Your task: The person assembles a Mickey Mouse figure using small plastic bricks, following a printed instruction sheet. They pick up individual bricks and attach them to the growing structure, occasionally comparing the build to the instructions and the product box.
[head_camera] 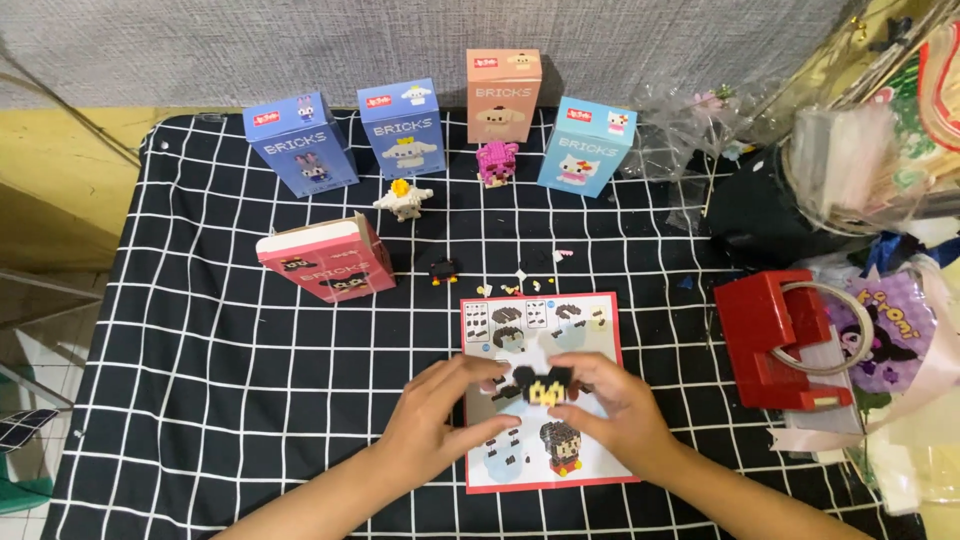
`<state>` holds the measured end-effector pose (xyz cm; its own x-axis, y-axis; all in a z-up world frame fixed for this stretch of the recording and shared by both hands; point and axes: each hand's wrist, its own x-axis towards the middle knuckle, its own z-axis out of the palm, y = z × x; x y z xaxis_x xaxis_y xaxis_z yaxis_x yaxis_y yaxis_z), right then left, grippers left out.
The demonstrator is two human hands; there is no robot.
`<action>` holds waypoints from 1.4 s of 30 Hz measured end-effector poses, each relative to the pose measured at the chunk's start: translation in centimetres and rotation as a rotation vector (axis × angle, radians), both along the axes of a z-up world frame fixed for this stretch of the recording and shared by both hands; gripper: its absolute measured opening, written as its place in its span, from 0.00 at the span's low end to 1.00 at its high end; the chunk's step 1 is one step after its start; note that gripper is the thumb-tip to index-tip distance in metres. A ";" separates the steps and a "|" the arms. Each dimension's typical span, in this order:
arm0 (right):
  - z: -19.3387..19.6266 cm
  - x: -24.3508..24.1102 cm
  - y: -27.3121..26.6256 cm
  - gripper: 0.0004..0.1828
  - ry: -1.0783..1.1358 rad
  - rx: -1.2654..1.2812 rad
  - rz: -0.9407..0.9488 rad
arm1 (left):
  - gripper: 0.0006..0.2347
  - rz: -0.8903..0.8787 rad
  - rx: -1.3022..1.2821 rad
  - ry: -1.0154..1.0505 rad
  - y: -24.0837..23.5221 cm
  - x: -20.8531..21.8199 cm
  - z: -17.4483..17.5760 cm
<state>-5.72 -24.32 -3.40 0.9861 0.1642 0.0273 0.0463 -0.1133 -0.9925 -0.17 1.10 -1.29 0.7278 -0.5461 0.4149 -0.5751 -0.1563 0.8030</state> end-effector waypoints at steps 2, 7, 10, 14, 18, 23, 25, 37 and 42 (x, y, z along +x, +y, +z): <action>0.8 0.5 -0.2 0.27 0.047 0.021 -0.045 | 0.20 0.010 -0.003 0.033 0.3 0.4 0.0; 1.5 1.0 -0.4 0.26 0.136 0.038 -0.149 | 0.16 0.077 -0.046 0.039 0.9 1.9 -0.6; 1.2 0.9 -0.6 0.28 0.097 0.022 -0.149 | 0.11 0.204 -0.060 0.051 1.2 2.9 0.5; 1.9 1.0 -0.1 0.27 0.154 0.042 -0.156 | 0.10 0.287 0.002 -0.058 2.3 4.5 -0.2; 1.9 1.0 0.0 0.27 0.160 0.074 -0.165 | 0.16 0.259 0.076 -0.077 2.7 5.9 -0.8; 2.0 1.0 0.3 0.27 0.145 0.073 -0.168 | 0.23 0.215 0.184 0.018 1.7 7.3 -1.7; 1.9 1.0 0.2 0.27 0.141 0.077 -0.161 | 0.26 0.217 0.206 0.027 1.4 8.0 -2.2; 3.0 2.6 0.2 0.26 0.516 0.279 -0.378 | 0.10 0.156 -0.148 0.187 0.9 6.7 -0.4; -2.7 2.8 -3.1 0.34 0.489 0.594 -0.278 | 0.11 0.053 -0.272 0.394 0.3 5.7 -1.3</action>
<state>-2.93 -27.43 -6.11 0.9117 0.0058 -0.4109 -0.3599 0.4940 -0.7915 5.58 1.35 -2.60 0.8823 -0.4138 0.2242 -0.2155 0.0682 0.9741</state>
